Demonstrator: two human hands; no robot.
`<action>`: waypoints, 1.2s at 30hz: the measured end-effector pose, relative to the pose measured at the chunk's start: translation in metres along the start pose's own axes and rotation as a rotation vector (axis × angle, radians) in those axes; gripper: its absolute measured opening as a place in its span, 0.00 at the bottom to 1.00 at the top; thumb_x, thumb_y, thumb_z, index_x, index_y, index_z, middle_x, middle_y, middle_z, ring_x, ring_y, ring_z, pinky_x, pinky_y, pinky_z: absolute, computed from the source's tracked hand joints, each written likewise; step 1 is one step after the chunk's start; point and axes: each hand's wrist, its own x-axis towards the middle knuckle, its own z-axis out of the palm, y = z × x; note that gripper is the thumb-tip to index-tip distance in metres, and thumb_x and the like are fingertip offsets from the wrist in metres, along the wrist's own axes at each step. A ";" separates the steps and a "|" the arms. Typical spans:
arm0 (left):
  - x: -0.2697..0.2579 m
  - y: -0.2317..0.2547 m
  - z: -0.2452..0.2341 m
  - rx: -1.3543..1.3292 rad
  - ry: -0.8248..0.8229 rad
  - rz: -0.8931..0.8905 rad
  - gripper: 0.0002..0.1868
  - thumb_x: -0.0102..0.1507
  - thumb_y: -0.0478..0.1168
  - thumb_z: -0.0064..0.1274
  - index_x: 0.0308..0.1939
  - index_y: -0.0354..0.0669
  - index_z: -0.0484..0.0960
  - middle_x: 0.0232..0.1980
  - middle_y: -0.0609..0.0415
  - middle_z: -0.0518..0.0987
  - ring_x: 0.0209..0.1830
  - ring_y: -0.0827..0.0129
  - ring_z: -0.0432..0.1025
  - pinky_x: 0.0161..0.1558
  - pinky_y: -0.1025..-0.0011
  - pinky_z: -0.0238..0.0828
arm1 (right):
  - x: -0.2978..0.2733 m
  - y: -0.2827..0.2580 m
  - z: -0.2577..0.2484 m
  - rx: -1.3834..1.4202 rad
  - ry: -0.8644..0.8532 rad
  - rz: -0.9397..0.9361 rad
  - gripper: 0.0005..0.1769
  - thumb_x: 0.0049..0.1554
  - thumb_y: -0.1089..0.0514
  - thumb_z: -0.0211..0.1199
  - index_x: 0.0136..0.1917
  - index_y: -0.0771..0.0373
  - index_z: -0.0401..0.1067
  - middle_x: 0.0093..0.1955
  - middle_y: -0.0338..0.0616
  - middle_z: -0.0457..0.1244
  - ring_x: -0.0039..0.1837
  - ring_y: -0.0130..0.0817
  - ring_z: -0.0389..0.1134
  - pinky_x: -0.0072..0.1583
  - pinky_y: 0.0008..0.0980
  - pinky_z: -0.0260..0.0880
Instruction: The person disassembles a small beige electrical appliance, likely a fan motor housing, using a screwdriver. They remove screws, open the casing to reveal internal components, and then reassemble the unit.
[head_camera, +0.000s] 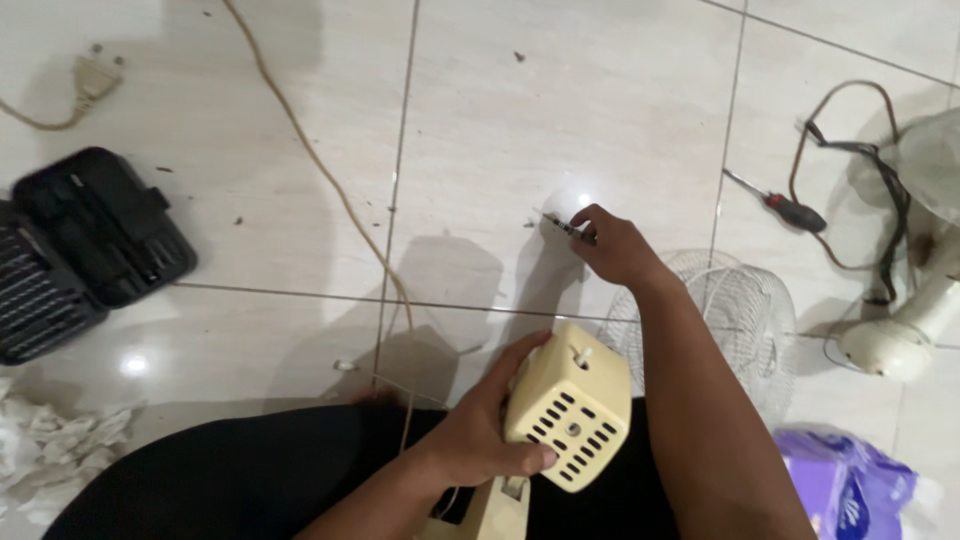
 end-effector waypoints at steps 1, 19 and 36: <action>0.000 0.000 -0.001 0.004 0.002 0.003 0.64 0.51 0.53 0.68 0.83 0.42 0.46 0.73 0.39 0.66 0.72 0.55 0.67 0.68 0.58 0.68 | -0.002 0.002 -0.003 -0.005 -0.011 0.029 0.20 0.57 0.53 0.66 0.61 0.57 0.73 0.50 0.49 0.73 0.53 0.45 0.74 0.55 0.41 0.73; 0.002 -0.001 -0.002 0.031 0.047 0.003 0.65 0.50 0.54 0.69 0.83 0.43 0.45 0.73 0.39 0.67 0.70 0.55 0.68 0.66 0.58 0.69 | -0.004 -0.009 0.005 0.012 0.044 -0.048 0.17 0.54 0.55 0.67 0.57 0.56 0.78 0.50 0.49 0.73 0.53 0.44 0.74 0.56 0.40 0.74; -0.004 0.016 0.002 0.021 -0.047 0.042 0.67 0.49 0.52 0.69 0.84 0.45 0.42 0.72 0.36 0.67 0.71 0.51 0.67 0.68 0.57 0.67 | -0.155 -0.109 -0.074 0.238 -0.051 -0.232 0.15 0.60 0.59 0.60 0.60 0.63 0.73 0.42 0.41 0.71 0.45 0.28 0.70 0.49 0.31 0.71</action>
